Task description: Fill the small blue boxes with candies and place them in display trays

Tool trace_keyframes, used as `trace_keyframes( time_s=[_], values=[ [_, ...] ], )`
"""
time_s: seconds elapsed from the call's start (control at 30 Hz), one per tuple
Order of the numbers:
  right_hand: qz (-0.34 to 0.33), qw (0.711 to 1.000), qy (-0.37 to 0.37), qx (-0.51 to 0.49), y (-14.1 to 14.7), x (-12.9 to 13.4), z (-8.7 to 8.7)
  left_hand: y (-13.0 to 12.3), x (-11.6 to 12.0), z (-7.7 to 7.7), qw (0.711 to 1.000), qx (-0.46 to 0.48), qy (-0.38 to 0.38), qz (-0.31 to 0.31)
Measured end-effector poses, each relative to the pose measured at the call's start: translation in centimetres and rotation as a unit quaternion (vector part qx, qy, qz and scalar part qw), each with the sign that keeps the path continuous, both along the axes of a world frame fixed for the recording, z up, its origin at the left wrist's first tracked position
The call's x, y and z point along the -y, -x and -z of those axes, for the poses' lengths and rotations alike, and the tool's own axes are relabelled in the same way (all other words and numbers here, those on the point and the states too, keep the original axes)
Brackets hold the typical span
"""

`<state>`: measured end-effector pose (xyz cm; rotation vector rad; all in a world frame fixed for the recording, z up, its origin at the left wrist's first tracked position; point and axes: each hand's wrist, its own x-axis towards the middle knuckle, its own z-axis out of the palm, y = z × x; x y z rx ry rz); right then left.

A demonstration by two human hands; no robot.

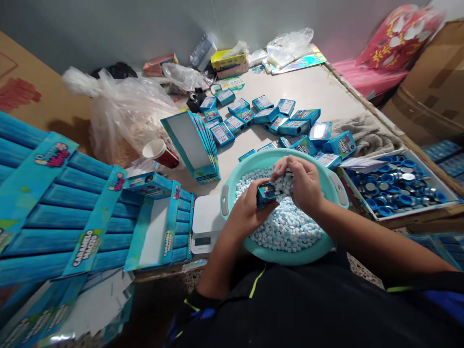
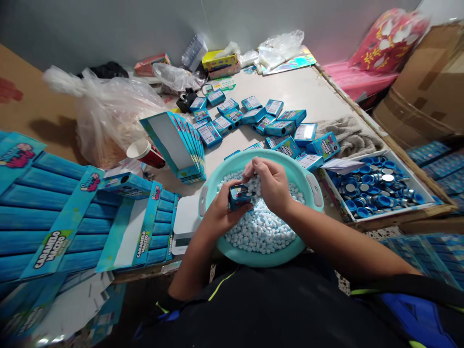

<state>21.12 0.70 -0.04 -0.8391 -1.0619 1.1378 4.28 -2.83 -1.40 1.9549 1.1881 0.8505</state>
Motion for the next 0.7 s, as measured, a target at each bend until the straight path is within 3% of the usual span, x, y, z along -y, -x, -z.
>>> trace_keyframes(
  time_s=[0.33,0.7],
  values=[
    [-0.008,0.999,-0.023,0.021,-0.4,0.3,-0.4,0.0,0.1,0.0,1.000,-0.001,0.016,0.008],
    [-0.088,0.978,-0.161,0.105,-1.1,0.4,-0.8,0.3,-0.1,0.4,0.998,0.036,-0.055,0.016]
  ],
)
